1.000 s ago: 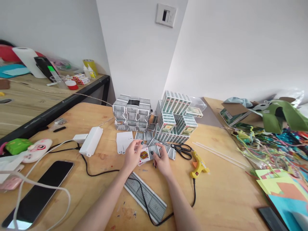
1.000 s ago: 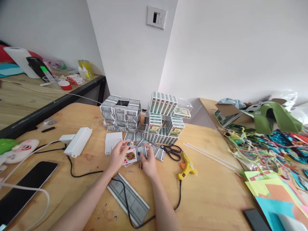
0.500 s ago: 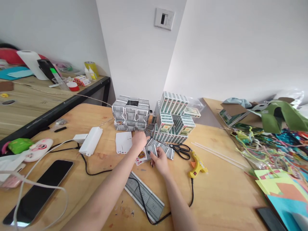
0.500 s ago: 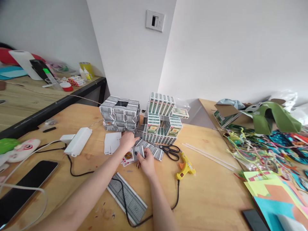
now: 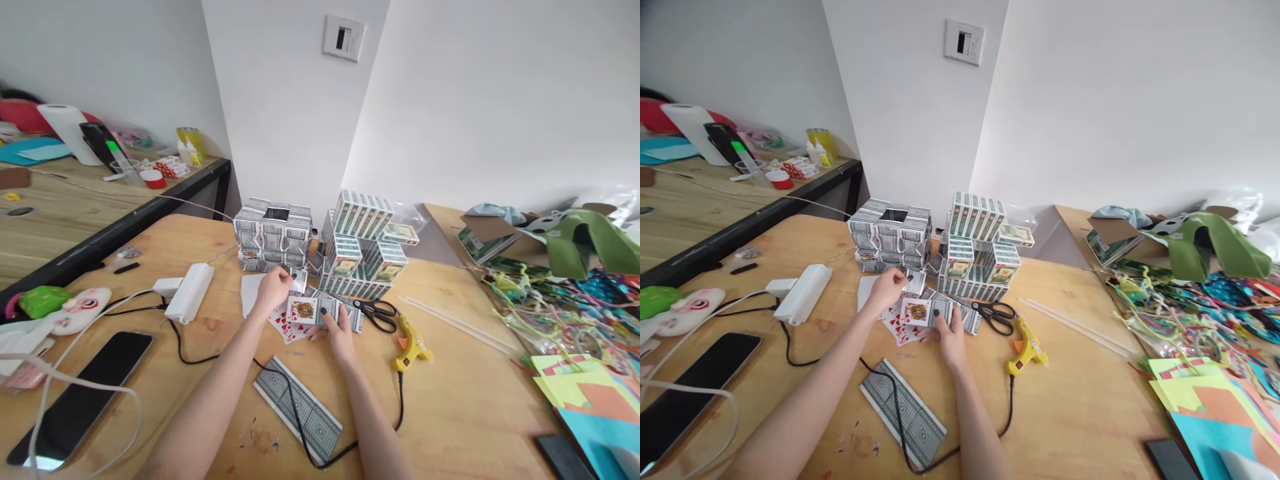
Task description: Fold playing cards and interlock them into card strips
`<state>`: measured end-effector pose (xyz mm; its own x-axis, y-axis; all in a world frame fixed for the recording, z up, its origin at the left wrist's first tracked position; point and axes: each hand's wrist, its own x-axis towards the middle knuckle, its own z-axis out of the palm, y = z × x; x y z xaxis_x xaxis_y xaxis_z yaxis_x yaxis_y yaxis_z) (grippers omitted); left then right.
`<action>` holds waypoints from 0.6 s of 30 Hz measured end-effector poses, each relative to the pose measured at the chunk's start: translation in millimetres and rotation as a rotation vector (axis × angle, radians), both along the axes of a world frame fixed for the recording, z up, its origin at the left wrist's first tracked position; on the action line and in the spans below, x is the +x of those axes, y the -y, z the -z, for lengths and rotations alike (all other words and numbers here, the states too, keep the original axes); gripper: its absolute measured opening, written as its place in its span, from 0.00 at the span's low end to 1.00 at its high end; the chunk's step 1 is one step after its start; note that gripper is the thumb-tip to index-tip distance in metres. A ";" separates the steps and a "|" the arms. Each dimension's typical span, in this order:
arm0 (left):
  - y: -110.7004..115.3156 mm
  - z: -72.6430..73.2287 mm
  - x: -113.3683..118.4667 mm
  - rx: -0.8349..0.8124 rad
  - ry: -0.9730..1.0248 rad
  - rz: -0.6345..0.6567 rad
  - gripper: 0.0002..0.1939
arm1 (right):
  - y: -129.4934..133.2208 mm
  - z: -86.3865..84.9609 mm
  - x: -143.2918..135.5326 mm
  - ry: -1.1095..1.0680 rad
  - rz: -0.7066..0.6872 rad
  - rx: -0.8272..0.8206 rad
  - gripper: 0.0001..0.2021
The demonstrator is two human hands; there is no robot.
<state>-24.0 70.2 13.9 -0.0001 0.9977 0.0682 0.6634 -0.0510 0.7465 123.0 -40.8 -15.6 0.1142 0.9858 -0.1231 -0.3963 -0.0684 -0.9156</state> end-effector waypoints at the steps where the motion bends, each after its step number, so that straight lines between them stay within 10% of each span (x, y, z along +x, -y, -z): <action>1: 4.9 1.3 -7.3 0.004 0.034 -0.014 0.05 | -0.4 -1.2 0.2 -0.022 0.020 0.017 0.17; 8: 44.9 28.1 -31.7 -0.023 0.483 -0.039 0.19 | -4.4 -2.0 3.6 -0.031 0.284 0.004 0.18; 18: 46.4 29.3 -25.9 -0.070 0.534 -0.007 0.17 | -4.6 1.8 4.5 -0.043 0.310 -0.008 0.17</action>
<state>-49.9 23.8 -15.4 -0.0228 0.9997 -0.0098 0.1907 0.0140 0.9815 127.5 -36.2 -17.4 0.4038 0.9038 -0.1416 -0.4380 0.0551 -0.8973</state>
